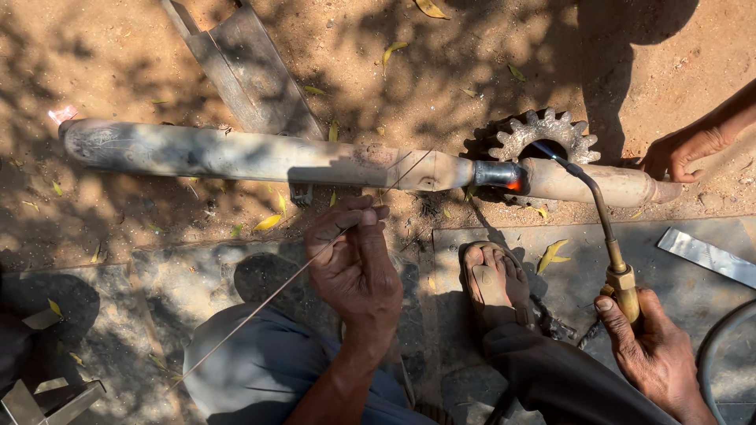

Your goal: The person uses a welding torch and filler rod to weld a joint on a metal pipe. They hold the torch in one hand and the filler rod in the other, applying heat and filler material to the joint while another person holds the pipe steady.

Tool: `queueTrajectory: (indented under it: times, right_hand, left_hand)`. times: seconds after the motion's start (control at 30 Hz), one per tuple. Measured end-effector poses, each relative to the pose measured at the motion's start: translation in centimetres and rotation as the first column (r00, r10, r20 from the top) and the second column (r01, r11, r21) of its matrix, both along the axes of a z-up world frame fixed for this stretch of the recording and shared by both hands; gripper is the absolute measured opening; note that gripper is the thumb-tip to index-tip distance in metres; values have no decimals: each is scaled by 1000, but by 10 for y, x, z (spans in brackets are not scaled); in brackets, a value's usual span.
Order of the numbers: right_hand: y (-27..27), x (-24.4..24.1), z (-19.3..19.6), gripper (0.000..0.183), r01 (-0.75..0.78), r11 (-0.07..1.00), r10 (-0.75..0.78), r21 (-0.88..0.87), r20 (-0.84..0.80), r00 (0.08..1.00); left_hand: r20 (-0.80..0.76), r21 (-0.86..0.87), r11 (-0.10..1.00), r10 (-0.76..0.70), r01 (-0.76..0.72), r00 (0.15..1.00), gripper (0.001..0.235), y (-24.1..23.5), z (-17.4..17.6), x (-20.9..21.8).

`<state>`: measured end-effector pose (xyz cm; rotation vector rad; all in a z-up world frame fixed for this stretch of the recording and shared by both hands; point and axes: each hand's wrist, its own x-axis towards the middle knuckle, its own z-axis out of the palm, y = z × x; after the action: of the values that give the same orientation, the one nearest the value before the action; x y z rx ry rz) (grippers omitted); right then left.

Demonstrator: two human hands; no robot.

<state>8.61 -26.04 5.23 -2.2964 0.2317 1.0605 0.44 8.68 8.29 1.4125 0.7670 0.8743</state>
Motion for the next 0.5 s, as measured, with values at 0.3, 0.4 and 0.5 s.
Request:
queueTrajectory:
  times: [0.3,0.4,0.5]
  right_hand:
    - [7,-21,46,31,-20,994,0,110,181,984]
    - [-6,-40,80,36,-74,969,22,236,214,977]
    - [-30,-66,107,35,-73,951,-22,302,300,954]
  left_hand:
    - [164,30,999,-45,41,985,9,-66,129,-18]
    - [407,57,943,-321,327,855,9,-119,181,12]
    - [528,191,827,-540,528,655,9,-159,233,8]
